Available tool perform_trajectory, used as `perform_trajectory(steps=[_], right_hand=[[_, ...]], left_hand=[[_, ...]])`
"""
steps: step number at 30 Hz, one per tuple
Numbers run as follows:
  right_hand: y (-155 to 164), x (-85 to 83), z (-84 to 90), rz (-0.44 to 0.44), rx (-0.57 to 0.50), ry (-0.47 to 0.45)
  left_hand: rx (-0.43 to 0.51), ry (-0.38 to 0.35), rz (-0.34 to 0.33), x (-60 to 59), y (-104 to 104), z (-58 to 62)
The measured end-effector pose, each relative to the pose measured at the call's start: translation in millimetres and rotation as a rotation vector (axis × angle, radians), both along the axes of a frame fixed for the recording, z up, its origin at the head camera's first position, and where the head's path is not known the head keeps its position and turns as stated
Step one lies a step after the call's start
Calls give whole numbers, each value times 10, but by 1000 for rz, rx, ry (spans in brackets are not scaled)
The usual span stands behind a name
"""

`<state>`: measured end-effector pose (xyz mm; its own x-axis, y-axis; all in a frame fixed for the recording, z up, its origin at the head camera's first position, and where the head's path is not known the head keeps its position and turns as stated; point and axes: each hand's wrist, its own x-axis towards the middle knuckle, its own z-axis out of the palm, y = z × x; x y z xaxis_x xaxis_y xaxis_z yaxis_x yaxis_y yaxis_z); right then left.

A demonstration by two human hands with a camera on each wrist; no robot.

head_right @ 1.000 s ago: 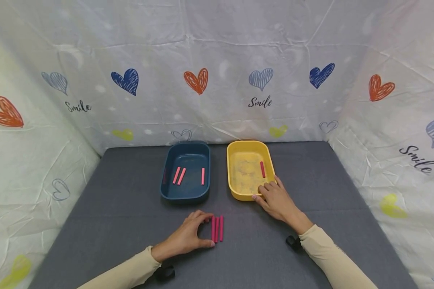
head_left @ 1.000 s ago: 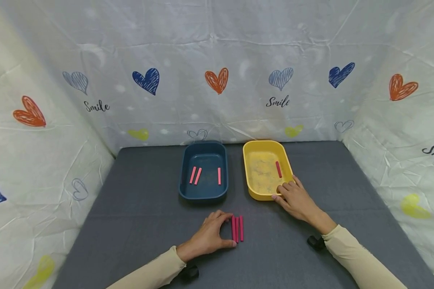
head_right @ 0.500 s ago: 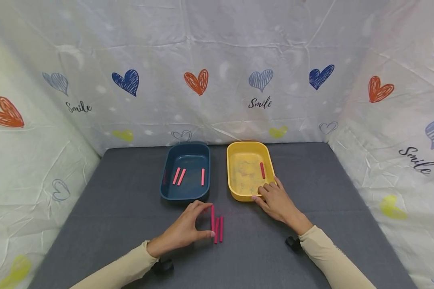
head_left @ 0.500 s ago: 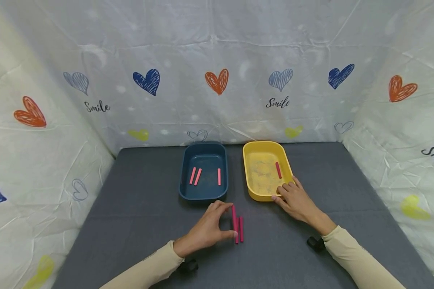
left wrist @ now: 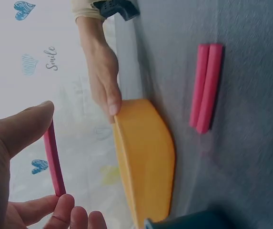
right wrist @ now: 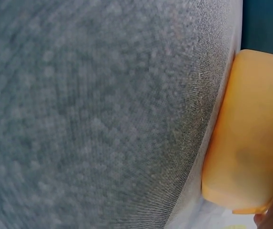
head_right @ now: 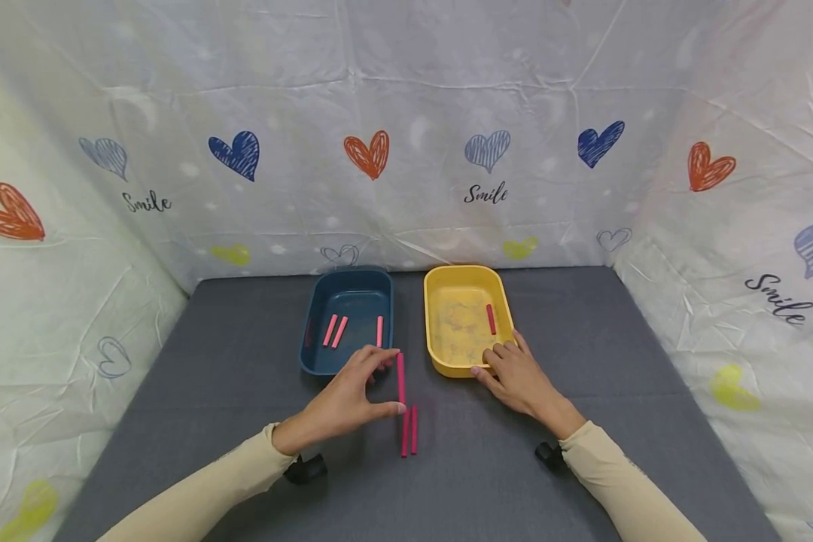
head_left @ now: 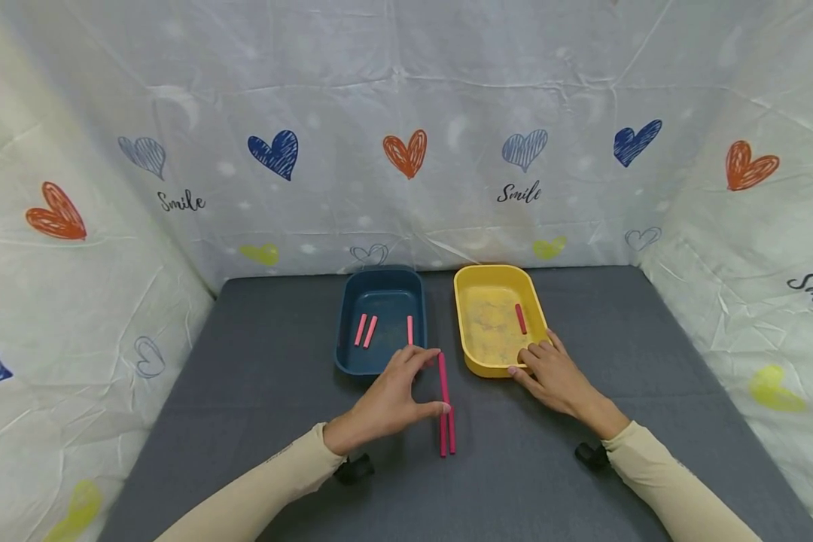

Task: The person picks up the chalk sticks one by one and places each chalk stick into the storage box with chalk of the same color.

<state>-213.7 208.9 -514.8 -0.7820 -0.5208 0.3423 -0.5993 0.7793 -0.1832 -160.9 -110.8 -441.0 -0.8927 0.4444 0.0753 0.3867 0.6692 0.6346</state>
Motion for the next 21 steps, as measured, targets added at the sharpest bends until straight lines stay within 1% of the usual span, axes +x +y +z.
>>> perform_trajectory(steps=[5, 9, 12, 17, 21], right_hand=[[3, -10, -2, 6, -14, -14], [7, -17, -14, 7, -13, -15], [5, -13, -19, 7, -16, -15], [3, -19, -29, 0, -9, -10], [9, -33, -28, -3, -3, -4]], left_hand=[[18, 15, -6, -90, 4, 89], [41, 2, -4, -169, 29, 136], [53, -4, -1, -228, 55, 143], [64, 7, 0, -325, 115, 134], [79, 21, -12, -431, 190, 153]])
